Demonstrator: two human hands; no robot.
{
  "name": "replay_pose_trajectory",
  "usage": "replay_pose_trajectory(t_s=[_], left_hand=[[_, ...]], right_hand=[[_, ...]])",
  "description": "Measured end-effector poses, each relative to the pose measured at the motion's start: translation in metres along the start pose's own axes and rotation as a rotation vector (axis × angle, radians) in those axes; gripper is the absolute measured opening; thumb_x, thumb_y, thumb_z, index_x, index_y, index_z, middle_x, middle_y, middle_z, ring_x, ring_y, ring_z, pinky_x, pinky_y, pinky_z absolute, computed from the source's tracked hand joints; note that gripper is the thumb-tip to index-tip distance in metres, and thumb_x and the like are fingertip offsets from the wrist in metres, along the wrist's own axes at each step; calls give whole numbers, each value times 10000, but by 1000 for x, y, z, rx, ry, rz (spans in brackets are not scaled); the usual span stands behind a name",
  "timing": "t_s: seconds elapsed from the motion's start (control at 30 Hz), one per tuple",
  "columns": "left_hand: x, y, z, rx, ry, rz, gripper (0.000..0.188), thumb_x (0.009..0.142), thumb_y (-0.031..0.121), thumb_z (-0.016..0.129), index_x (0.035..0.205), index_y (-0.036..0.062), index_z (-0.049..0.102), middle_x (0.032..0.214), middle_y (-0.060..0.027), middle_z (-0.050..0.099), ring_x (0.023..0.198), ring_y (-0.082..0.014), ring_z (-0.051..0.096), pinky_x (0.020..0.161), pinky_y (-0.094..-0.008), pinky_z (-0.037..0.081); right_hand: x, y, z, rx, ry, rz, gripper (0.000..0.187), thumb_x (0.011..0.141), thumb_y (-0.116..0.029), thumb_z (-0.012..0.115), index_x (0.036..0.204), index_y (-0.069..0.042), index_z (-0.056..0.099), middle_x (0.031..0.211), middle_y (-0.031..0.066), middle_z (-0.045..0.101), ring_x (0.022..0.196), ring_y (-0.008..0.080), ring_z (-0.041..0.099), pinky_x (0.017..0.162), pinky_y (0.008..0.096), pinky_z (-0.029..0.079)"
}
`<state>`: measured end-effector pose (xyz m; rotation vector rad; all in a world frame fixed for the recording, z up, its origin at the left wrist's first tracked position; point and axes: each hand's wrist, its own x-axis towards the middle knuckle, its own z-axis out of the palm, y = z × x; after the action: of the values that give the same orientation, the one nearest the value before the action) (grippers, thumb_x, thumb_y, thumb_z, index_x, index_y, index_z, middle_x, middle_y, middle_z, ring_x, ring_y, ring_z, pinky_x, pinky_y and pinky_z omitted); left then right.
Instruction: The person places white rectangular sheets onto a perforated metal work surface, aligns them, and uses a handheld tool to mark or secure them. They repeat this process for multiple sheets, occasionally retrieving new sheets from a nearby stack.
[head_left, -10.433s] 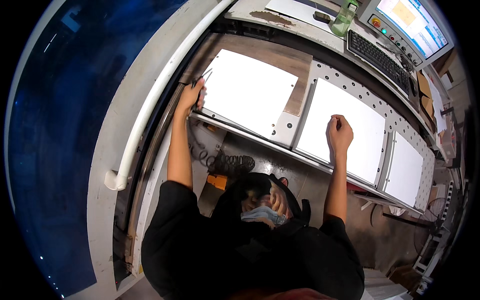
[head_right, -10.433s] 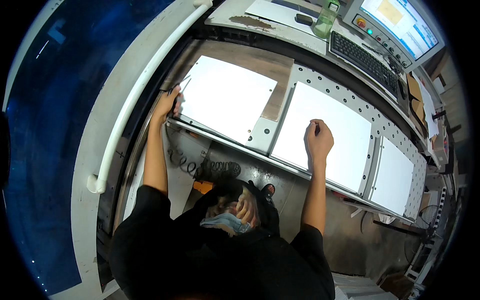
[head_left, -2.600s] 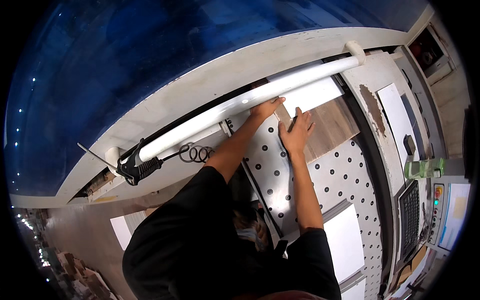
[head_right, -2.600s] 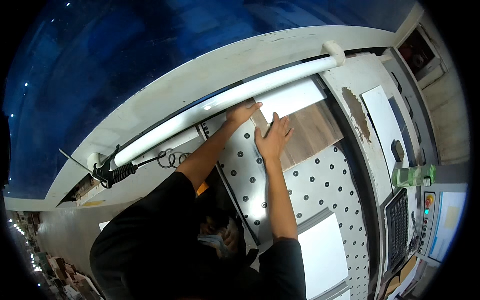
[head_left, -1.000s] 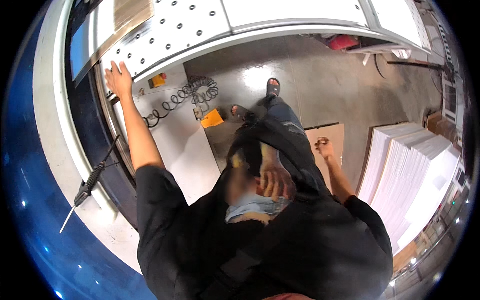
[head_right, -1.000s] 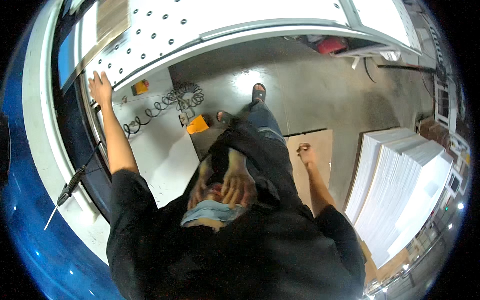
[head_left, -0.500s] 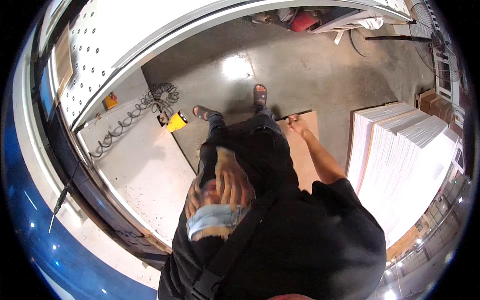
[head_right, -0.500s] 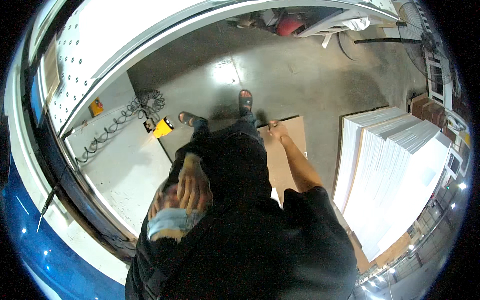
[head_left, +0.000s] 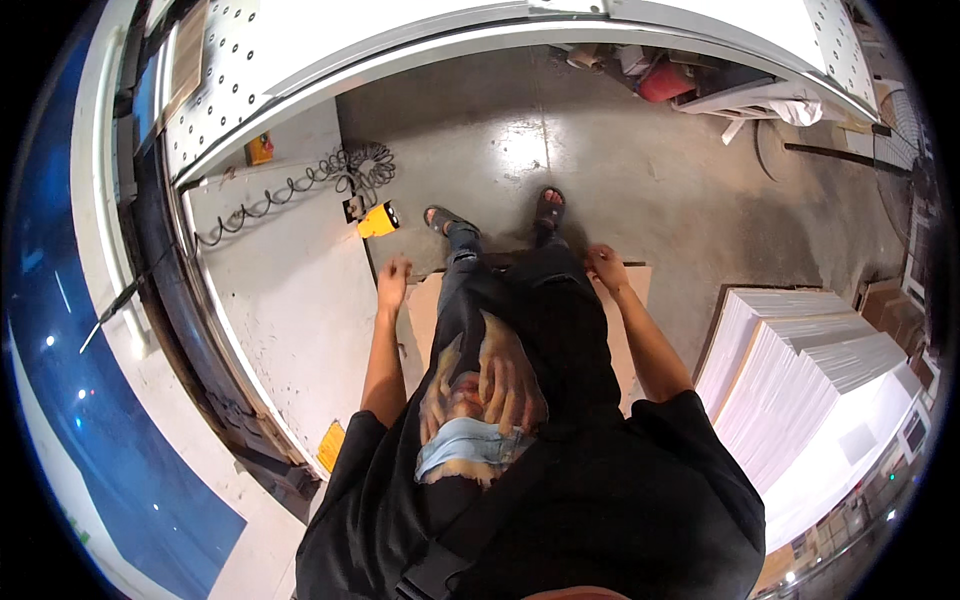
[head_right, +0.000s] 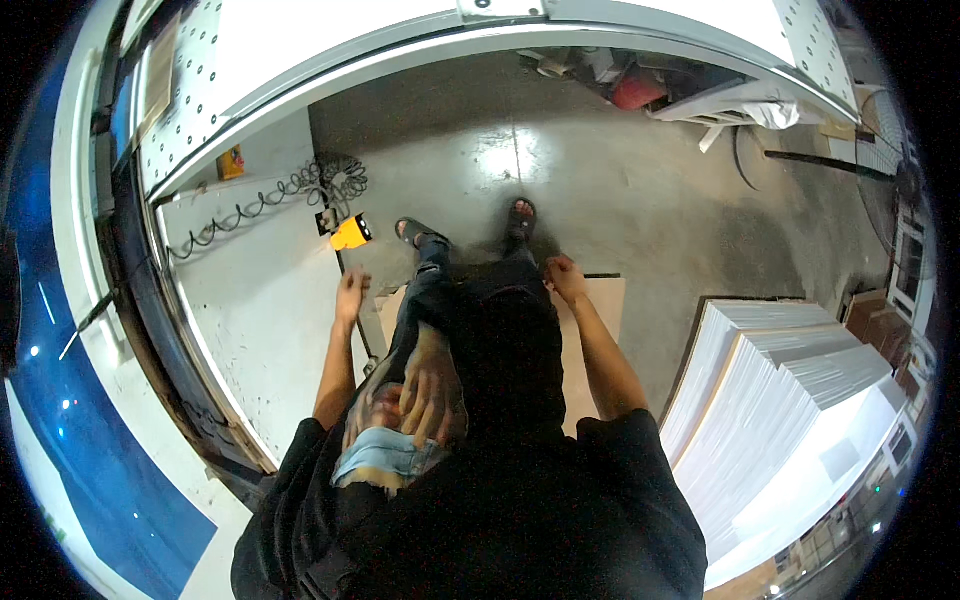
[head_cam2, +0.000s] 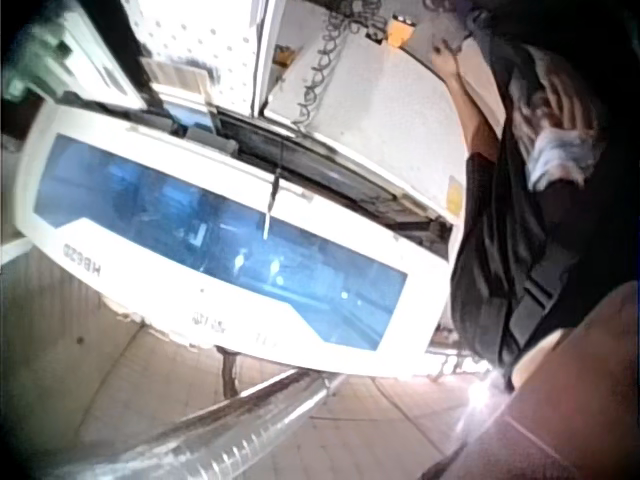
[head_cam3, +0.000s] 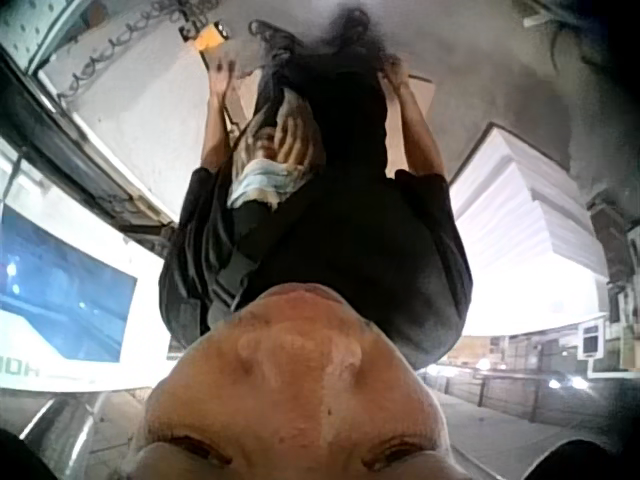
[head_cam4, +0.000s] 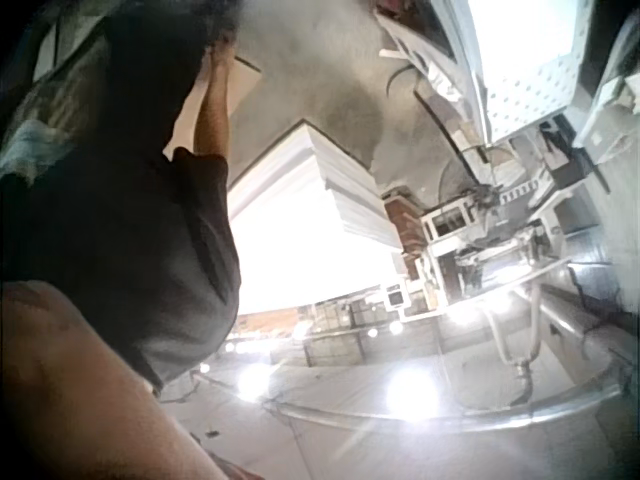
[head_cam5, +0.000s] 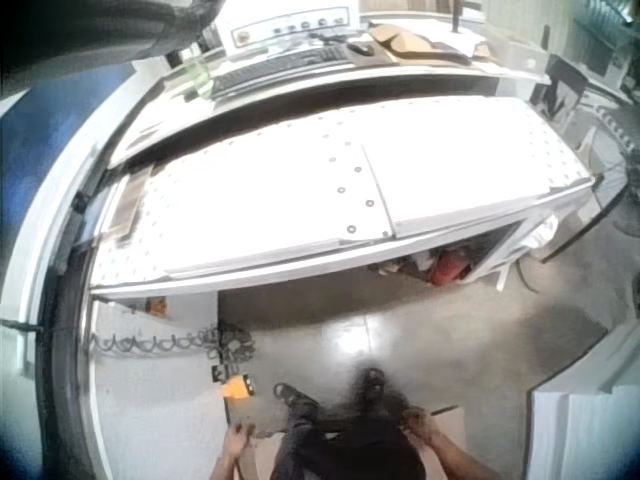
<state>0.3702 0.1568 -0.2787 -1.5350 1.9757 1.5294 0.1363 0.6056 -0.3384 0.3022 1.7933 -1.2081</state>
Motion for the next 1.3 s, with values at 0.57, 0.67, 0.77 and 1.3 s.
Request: replay_pose_trajectory(t_s=[0.57,0.67,0.77,1.3], left_hand=[[11,-49,-56,-168,-247,-158,307,1009,237,597,1221,25,660,977,-28,694,823,-151,632,750,-294,513],[40,-85,-110,13,-277,-80,329,1015,263,593,1271,65,646,976,-6,693,806,-104,617,682,-262,479],[49,-99,-149,-30,-349,-130,343,1018,284,579,1299,95,638,952,16,684,778,-92,599,656,-257,461],[138,-68,-147,-190,-304,-7,346,976,281,611,1221,39,647,948,-85,711,809,-174,672,718,-308,544]], right_hand=[[-62,-14,91,250,257,165,177,1037,-199,551,1077,-57,649,808,33,687,628,102,614,568,249,498],[-68,-16,145,229,216,153,154,1019,-157,580,1055,-42,676,866,60,717,703,127,649,635,274,523],[-59,25,185,-59,296,-127,175,1020,-152,558,1071,-44,686,905,32,720,754,101,627,715,266,498],[10,-121,247,-51,213,-139,201,1007,-154,560,1092,-26,690,933,30,707,830,131,645,754,272,502]])
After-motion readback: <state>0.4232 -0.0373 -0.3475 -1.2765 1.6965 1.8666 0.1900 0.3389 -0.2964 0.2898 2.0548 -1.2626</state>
